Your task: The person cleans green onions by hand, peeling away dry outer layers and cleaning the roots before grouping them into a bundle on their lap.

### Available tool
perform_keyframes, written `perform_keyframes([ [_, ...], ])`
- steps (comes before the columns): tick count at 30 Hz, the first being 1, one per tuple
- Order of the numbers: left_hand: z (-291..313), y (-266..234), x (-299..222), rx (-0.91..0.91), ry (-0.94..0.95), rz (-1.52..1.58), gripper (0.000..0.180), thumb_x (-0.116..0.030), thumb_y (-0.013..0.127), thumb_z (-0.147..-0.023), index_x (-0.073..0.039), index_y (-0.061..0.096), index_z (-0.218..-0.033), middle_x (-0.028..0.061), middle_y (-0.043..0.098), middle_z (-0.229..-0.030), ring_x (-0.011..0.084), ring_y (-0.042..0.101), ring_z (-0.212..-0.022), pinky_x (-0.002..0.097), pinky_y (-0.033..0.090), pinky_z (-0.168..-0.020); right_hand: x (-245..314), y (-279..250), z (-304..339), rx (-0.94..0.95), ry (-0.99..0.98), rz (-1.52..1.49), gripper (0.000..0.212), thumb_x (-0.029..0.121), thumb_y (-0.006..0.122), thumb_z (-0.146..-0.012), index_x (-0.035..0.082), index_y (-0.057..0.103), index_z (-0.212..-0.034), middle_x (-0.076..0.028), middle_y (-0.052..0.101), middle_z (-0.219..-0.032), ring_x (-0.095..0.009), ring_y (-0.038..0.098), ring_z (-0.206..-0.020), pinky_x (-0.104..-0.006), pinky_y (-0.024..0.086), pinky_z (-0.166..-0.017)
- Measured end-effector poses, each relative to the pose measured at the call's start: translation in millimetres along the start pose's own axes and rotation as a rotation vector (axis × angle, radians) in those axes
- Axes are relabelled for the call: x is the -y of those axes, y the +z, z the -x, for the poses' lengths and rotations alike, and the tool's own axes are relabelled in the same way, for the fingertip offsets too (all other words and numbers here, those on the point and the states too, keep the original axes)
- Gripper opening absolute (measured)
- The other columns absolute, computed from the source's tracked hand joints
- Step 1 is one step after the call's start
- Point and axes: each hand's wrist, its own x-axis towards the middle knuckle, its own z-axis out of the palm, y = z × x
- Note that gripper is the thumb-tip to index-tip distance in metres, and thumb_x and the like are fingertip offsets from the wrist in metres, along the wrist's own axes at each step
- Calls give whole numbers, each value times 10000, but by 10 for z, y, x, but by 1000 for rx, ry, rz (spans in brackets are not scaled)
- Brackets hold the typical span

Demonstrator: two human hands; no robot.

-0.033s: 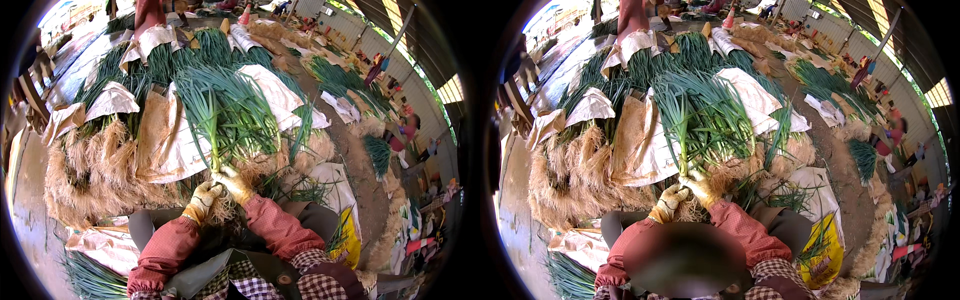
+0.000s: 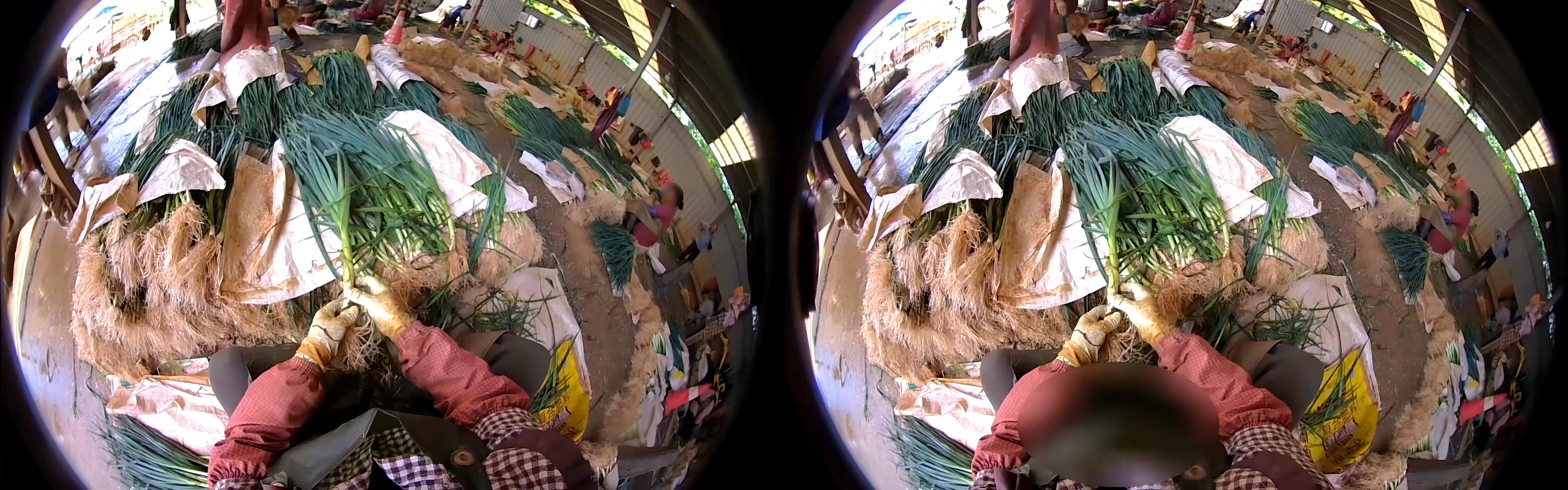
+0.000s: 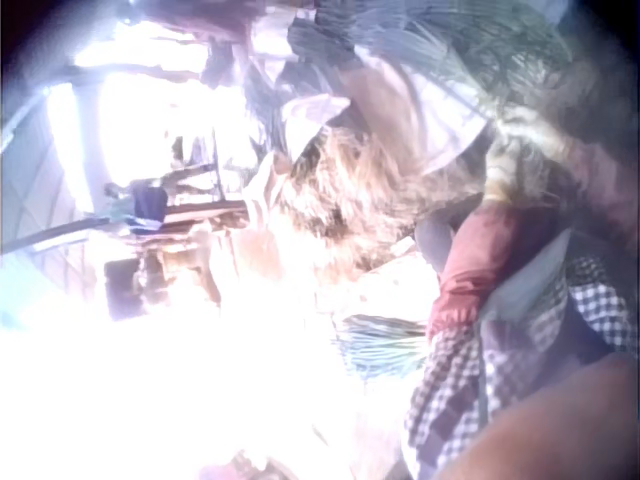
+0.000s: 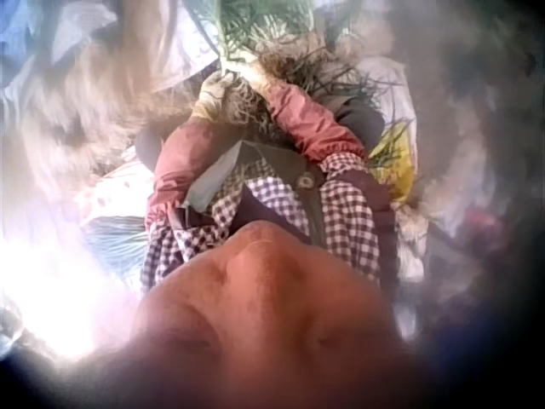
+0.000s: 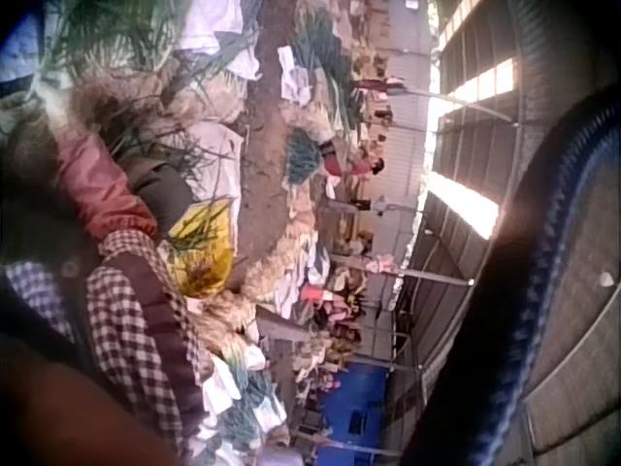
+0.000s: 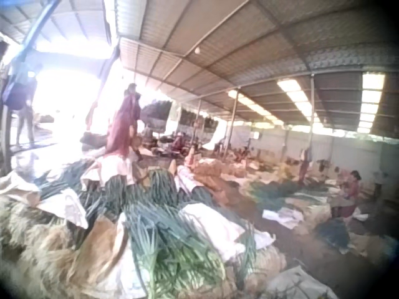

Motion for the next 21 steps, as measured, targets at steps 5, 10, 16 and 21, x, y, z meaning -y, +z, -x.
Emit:
perform_keyframes([
  [5,64,-99,-195,-321,98,-27,131,-114,595,-811,-4,551,-868,-10,523,-694,85,471,-574,230,413,-538,211,-104,409,-172,118,113,178,49,598,-794,50,524,-955,14,538,-759,-52,462,-593,-177,364,-501],
  [10,-11,-190,-371,-152,32,401,137,-128,523,-850,-3,547,-902,31,534,-673,145,504,-546,270,453,-506,-363,-1218,776,109,-116,1090,258,129,686,-702,39,540,-895,-97,578,-780,-200,566,-732,-318,459,-663],
  [16,375,77,-532,392,42,804,242,-157,518,-871,-12,518,-1064,104,562,-863,196,570,-727,295,490,-592,293,-613,511,139,7,367,549,427,537,-839,52,421,-1222,-78,561,-930,-166,545,-767,-298,444,-642],
  [21,455,165,73,502,-167,486,290,-222,463,-905,-33,483,-1124,61,568,-844,199,587,-771,283,478,-585,506,6,-29,387,185,-136,320,316,517,-881,43,552,-1043,-13,572,-710,-76,498,-602,-203,411,-533],
])
